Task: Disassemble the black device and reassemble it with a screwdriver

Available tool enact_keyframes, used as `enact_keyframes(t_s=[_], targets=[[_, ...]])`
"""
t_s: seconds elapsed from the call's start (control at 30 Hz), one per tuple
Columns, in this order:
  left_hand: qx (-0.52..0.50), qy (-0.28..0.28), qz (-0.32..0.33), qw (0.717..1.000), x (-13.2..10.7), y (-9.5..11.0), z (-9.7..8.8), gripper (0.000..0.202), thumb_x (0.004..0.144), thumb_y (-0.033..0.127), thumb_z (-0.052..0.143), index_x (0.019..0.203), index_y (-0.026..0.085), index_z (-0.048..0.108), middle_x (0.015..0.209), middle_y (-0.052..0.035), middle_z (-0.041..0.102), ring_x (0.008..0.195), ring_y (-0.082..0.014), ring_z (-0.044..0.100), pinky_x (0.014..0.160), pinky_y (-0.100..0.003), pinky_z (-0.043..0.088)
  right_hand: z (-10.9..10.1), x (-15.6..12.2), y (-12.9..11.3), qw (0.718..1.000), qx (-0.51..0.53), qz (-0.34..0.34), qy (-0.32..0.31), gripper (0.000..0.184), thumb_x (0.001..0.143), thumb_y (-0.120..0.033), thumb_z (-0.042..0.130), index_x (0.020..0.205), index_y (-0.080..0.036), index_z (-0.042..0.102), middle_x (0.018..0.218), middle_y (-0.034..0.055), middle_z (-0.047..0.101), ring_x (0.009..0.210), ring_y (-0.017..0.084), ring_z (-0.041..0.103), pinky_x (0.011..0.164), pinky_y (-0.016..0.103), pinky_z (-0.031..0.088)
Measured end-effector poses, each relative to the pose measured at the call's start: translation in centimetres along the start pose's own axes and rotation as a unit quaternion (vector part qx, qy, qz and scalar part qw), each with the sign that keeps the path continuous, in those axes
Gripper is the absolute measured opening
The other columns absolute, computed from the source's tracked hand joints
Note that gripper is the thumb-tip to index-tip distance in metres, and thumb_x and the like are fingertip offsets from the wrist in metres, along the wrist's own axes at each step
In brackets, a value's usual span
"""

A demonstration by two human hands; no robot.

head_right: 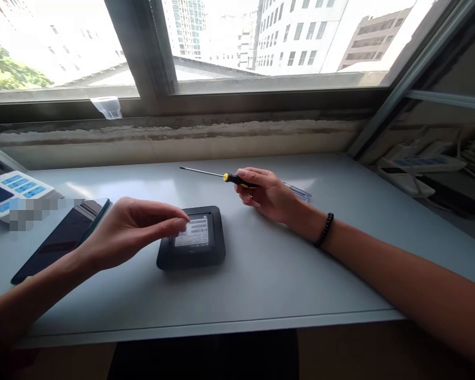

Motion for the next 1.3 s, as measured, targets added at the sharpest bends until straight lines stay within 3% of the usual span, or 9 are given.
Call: enact_keyframes(t_s=[0.13,0.27,0.4,0.53,0.7,1.0,1.3], targets=[[0.109,-0.050,0.065,0.991,0.1,0.6,0.8,0.015,0.091,0.026,0.067,0.092,0.021,0.081,0.084,0.0011,0.078,0.074,-0.0117,0.068,0.066,-0.018,0.051,-0.1,0.2,0.1,1.000,0.008,0.006,0.004,0.031,0.072,-0.038,0.084,0.075,-0.015,0.062,0.068,0.0006,0.060,0.050,0.005,0.045,0.045,0.021,0.030],[0.208,-0.115,0.075,0.968,0.5,0.3,2.1,0.021,0.094,0.022,0.057,0.093,0.021,0.077,0.090,-0.0009,0.079,0.080,-0.0157,0.071,0.074,-0.025,0.051,-0.1,0.3,0.2,1.000,0.013,0.005,0.008,0.027,0.075,-0.036,0.081,0.079,-0.015,0.064,0.068,0.0005,0.061,0.049,0.005,0.044,0.044,0.021,0.028],[0.290,-0.126,0.096,0.944,1.0,0.5,3.3,0.019,0.097,0.022,0.050,0.093,0.021,0.068,0.073,0.0010,0.071,0.057,-0.0127,0.054,0.063,-0.027,0.042,-0.1,0.3,0.2,1.000,0.016,0.005,0.007,0.027,0.076,-0.036,0.080,0.078,-0.016,0.063,0.065,0.0004,0.058,0.049,0.006,0.043,0.044,0.022,0.028],[0.313,-0.139,0.090,0.935,1.7,0.7,3.8,0.012,0.098,0.023,0.046,0.093,0.022,0.057,0.066,0.0045,0.060,0.051,-0.0114,0.040,0.058,-0.026,0.035,-0.1,0.4,0.3,1.000,0.022,0.009,0.006,0.029,0.076,-0.037,0.080,0.078,-0.017,0.060,0.066,0.0003,0.058,0.050,0.006,0.042,0.045,0.023,0.030],[0.332,-0.176,0.077,0.924,2.1,1.0,4.2,0.011,0.099,0.025,0.047,0.090,0.022,0.054,0.071,0.0038,0.058,0.058,-0.0119,0.044,0.058,-0.025,0.033,-0.1,0.3,0.2,1.000,0.027,0.012,0.001,0.027,0.077,-0.036,0.080,0.077,-0.017,0.060,0.067,0.0006,0.059,0.050,0.005,0.041,0.046,0.022,0.032],[0.358,-0.213,0.095,0.904,2.5,1.9,4.9,0.018,0.098,0.020,0.048,0.080,0.021,0.052,0.064,0.0052,0.049,0.055,-0.0110,0.036,0.057,-0.027,0.027,0.1,0.1,0.0,1.000,0.018,0.000,-0.014,0.025,0.081,-0.034,0.076,0.077,-0.017,0.058,0.065,0.0013,0.058,0.049,0.007,0.042,0.046,0.023,0.028],[0.341,-0.219,0.067,0.912,2.4,2.3,4.7,0.018,0.097,0.018,0.046,0.080,0.021,0.052,0.064,0.0047,0.048,0.055,-0.0117,0.036,0.056,-0.027,0.027,0.1,0.2,0.0,1.000,0.016,-0.003,-0.019,0.026,0.080,-0.034,0.076,0.075,-0.018,0.056,0.066,0.0011,0.058,0.050,0.007,0.042,0.047,0.024,0.028]])
Point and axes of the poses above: each hand's wrist, its own x-axis towards the middle knuckle, its own z-axis out of the palm, y = z × x, the point moved 3 cm from there along x, towards the middle knuckle
